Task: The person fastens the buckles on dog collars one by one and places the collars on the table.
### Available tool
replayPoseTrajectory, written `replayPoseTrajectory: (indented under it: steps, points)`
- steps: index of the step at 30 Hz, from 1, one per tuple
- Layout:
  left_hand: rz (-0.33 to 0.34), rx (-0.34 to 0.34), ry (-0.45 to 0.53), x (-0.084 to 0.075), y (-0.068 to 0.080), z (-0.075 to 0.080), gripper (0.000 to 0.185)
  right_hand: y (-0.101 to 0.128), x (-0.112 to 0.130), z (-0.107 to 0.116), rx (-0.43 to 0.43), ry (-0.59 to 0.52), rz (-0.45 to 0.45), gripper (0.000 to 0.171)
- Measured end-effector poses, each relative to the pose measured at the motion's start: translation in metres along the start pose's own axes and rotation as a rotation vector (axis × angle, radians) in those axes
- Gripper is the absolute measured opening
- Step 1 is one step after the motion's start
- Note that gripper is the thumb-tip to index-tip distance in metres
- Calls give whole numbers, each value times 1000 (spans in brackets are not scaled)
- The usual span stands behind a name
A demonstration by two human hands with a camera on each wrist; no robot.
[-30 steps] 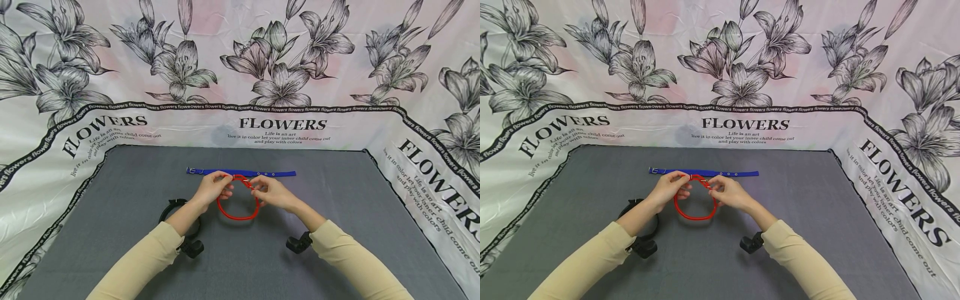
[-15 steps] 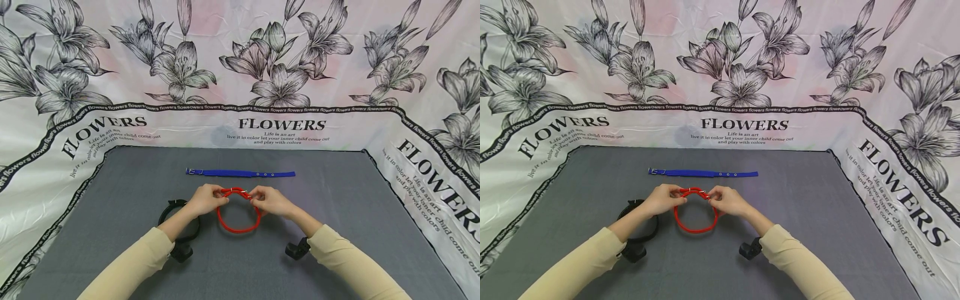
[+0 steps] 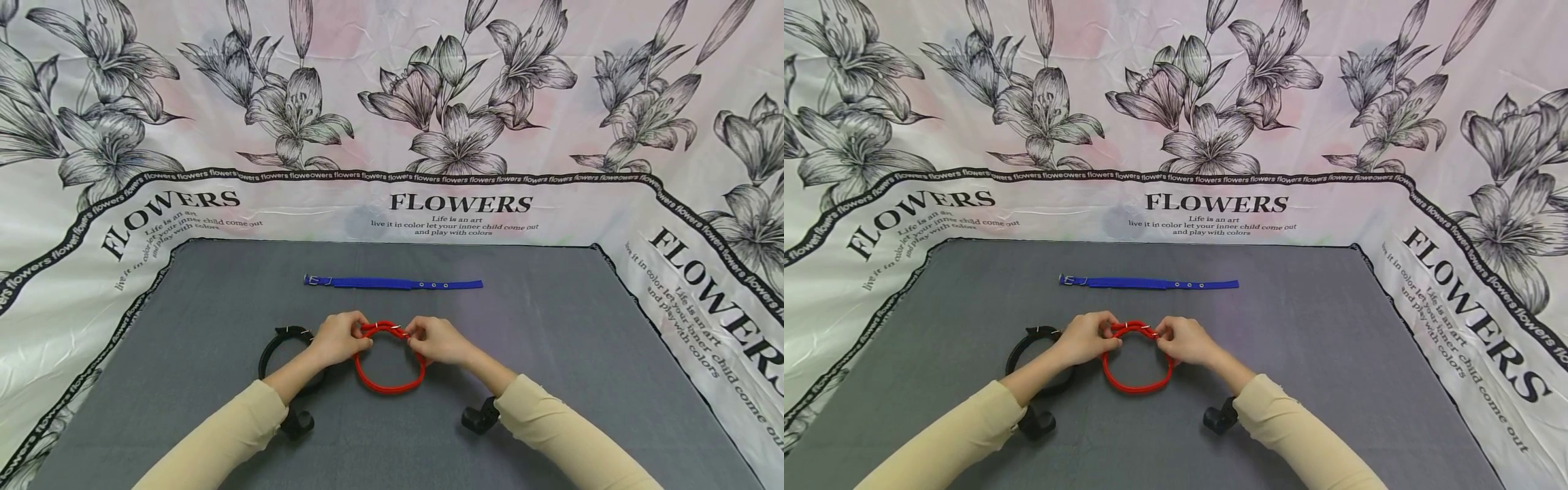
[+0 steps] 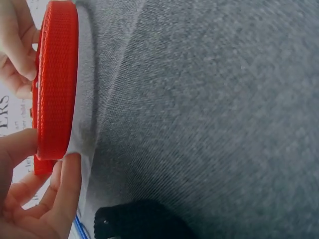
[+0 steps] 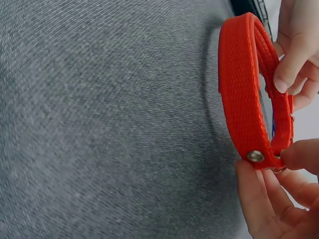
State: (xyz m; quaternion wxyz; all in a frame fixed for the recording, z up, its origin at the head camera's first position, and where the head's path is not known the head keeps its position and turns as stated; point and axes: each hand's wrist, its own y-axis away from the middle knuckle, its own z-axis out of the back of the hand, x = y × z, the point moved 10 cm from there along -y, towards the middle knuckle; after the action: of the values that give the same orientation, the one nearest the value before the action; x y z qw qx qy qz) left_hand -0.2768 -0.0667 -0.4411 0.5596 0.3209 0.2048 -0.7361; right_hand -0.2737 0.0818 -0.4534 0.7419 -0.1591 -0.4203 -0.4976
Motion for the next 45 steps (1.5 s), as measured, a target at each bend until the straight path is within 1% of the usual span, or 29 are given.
replayPoseTrajectory:
  steps: [5,9,11,16,20,22,27,31,34,38,41,45]
  points:
    - [-21,-13,-70,-2,-1,-2,23,-1,1,2,-49,124,35,12]
    - [-27,-22,-121,-2,-2,-5,24,-2,1,2,-68,192,65,10]
    - [-24,-21,-135,-1,-3,-6,23,-2,1,1,-74,213,80,9]
    - [-14,-1,-142,0,-4,-8,24,-3,2,2,-78,225,112,9]
    - [-9,17,-146,0,-7,-6,27,-4,7,12,-119,270,167,8]
    - [-3,19,-151,0,-8,-2,28,-5,10,20,-157,300,207,8]
    - [13,-8,-162,0,-16,14,30,-10,9,45,-244,312,230,9]
    - [11,-62,-160,4,-25,30,31,-17,-1,65,-305,294,197,11]
    - [18,-108,-148,10,-31,42,30,-20,-8,76,-334,293,173,13]
    - [38,-161,-131,18,-38,54,30,-24,-15,89,-373,320,160,15]
    - [61,-182,-149,25,-44,60,30,-26,-19,96,-392,349,145,17]
    - [93,-181,-201,34,-52,64,32,-30,-27,103,-388,409,100,20]
